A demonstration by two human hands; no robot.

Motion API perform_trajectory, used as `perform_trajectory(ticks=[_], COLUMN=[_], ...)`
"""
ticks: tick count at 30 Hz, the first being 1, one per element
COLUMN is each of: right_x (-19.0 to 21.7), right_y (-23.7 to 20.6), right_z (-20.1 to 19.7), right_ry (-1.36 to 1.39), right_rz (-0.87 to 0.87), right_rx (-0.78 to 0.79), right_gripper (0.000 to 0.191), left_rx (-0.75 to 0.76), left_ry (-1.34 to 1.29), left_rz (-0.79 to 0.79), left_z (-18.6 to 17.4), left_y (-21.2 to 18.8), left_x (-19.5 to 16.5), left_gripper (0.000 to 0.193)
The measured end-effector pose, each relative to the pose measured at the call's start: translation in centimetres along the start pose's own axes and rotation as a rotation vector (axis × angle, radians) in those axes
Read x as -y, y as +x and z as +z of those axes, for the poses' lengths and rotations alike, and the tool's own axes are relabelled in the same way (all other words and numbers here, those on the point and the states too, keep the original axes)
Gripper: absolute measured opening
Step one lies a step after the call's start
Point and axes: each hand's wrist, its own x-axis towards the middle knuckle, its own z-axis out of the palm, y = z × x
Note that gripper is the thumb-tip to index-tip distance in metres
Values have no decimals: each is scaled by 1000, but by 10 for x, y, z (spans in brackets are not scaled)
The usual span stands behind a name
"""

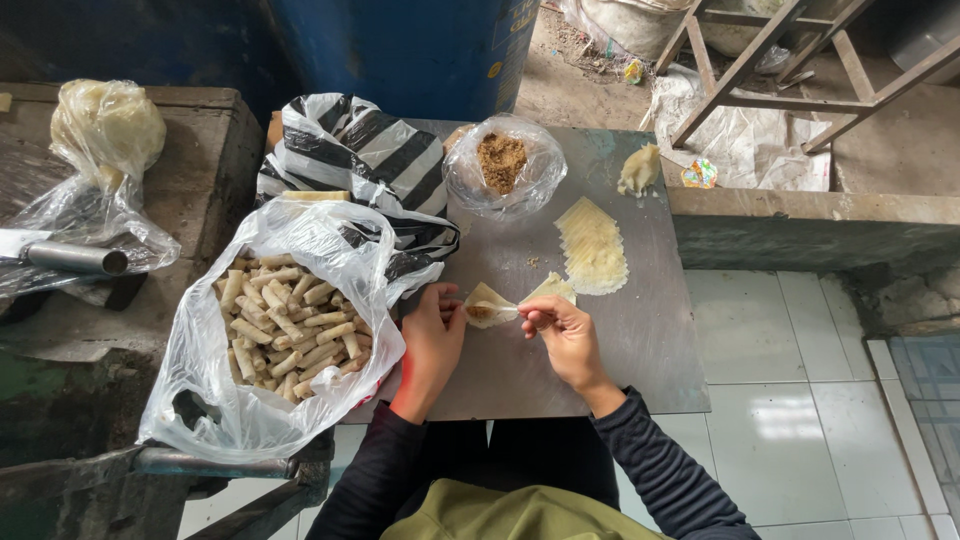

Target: The person wraps portions of brown filling in thin square pastry sheets, folding each sheet around the filling by hand and placing the wrapped rolls into a plastic bag on the table. They repeat this wrapping cycle continuously, taking new sheets from a stack and adding finished rolls to the bag.

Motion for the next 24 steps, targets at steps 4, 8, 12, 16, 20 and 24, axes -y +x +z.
perform_trajectory(ticks=[4,8,12,16,20,24], right_x=[8,9,0,-4,-6,-8], right_y=[-11,-33,-60,-70,-67,-61], right_z=[-9,-23,-46,-62,-64,-60], right_ry=[-114,-193,-227,-277,-239,-355], right_rz=[-103,-165,-189,-206,-221,-228], right_rx=[74,77,63,42,42,114], right_gripper=[20,24,25,27,30,36], left_rx=[-1,10,23,33,33,21], left_ry=[-1,-3,-2,-13,-7,28], left_rz=[-4,-2,-7,-1,-8,4], left_z=[10,25,43,53,61,70], left_y=[-5,-24,-45,-52,-49,-44], left_x=[3,8,14,18,22,26], left_gripper=[29,29,29,29,28,28])
